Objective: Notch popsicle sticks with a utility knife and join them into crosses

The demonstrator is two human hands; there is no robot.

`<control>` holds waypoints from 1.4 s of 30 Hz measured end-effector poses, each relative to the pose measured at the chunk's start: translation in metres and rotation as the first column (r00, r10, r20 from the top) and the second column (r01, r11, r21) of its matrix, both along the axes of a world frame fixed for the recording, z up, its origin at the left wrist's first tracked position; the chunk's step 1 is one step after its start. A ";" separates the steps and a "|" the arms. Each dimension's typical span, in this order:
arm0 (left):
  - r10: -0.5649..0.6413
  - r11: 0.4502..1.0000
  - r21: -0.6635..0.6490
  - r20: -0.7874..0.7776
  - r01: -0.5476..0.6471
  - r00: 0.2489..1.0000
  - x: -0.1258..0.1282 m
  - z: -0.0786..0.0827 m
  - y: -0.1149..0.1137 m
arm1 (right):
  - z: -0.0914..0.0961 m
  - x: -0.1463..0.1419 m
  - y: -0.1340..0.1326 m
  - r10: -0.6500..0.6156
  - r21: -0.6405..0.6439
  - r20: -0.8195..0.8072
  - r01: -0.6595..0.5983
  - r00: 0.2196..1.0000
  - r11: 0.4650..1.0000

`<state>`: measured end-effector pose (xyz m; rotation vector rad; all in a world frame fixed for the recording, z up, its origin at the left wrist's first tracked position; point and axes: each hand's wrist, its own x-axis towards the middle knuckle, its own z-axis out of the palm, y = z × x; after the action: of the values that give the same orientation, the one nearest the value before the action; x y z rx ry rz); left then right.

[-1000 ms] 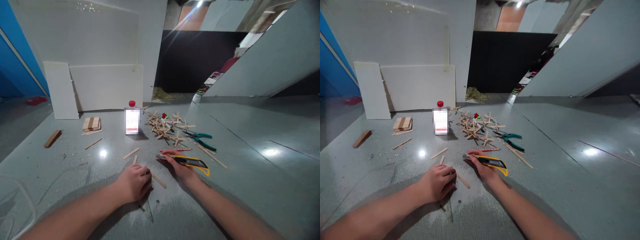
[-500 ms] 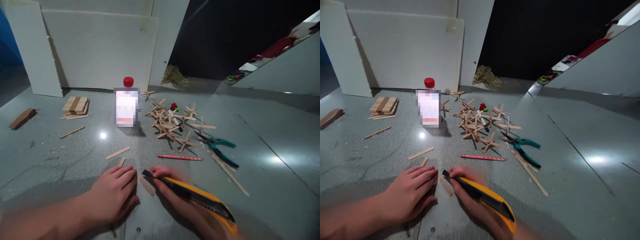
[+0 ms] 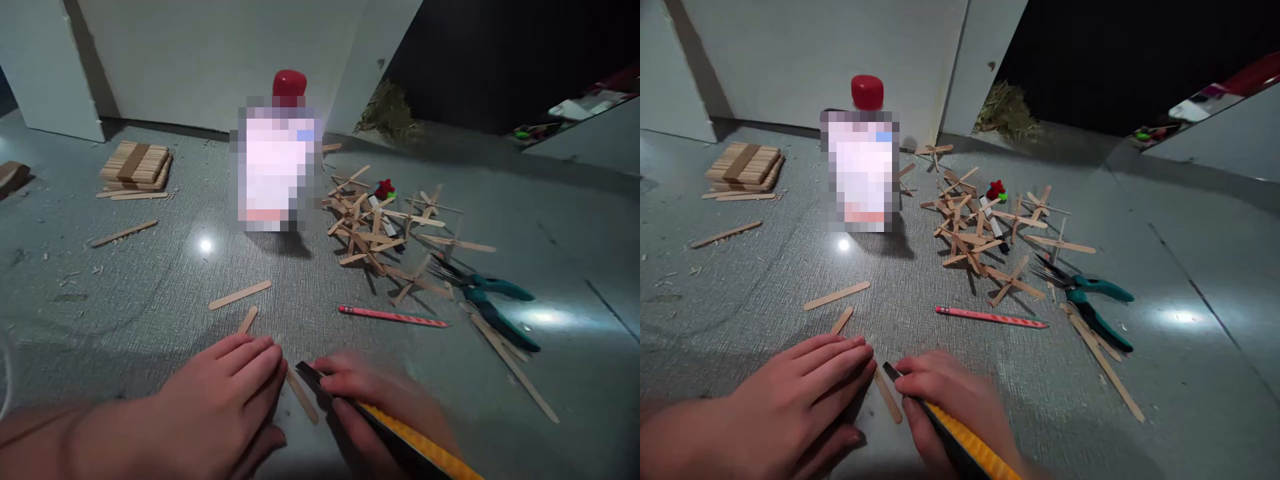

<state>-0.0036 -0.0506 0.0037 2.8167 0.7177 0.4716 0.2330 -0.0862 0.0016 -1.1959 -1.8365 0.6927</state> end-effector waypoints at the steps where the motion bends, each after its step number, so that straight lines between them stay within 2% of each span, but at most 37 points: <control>1: 0.004 1.000 0.001 0.000 -0.004 1.000 0.001 -0.001 -0.001 | -0.001 0.000 -0.001 0.005 -0.015 -0.003 -0.005 1.000 1.000; 4: 0.014 1.000 0.023 0.004 -0.014 1.000 0.002 -0.004 -0.004 | -0.005 -0.001 -0.004 0.043 -0.054 -0.003 -0.043 0.999 0.998; 8: 0.030 0.998 0.058 0.022 -0.031 0.999 0.002 -0.009 -0.007 | -0.010 -0.001 -0.004 0.095 -0.036 -0.011 -0.096 0.995 0.995; 16: 0.016 1.000 0.026 0.025 -0.016 1.000 -0.001 -0.017 -0.009 | -0.007 -0.002 -0.007 0.079 -0.077 -0.040 -0.082 0.996 0.994; 24: 0.040 0.999 0.028 0.060 -0.041 0.997 0.003 -0.014 -0.007 | -0.006 -0.004 -0.008 0.062 -0.066 -0.003 -0.062 0.998 0.996; 30: 0.016 1.000 0.026 0.033 -0.016 0.999 0.003 -0.014 -0.008 | -0.007 0.001 -0.006 0.118 -0.060 0.067 -0.114 0.991 0.992; 37: 0.025 0.999 0.045 0.035 -0.027 0.999 0.003 -0.013 -0.007 | -0.007 -0.001 -0.007 0.078 -0.076 0.032 -0.076 0.996 0.994; 42: 0.009 1.000 0.015 0.030 -0.010 1.000 0.002 -0.015 -0.008 | -0.008 0.003 -0.008 0.128 -0.106 -0.001 -0.128 0.992 0.986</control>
<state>-0.0012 -0.0586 -0.0117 2.8155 0.7252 0.5220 0.2355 -0.0941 -0.0064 -1.1552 -1.9149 0.8686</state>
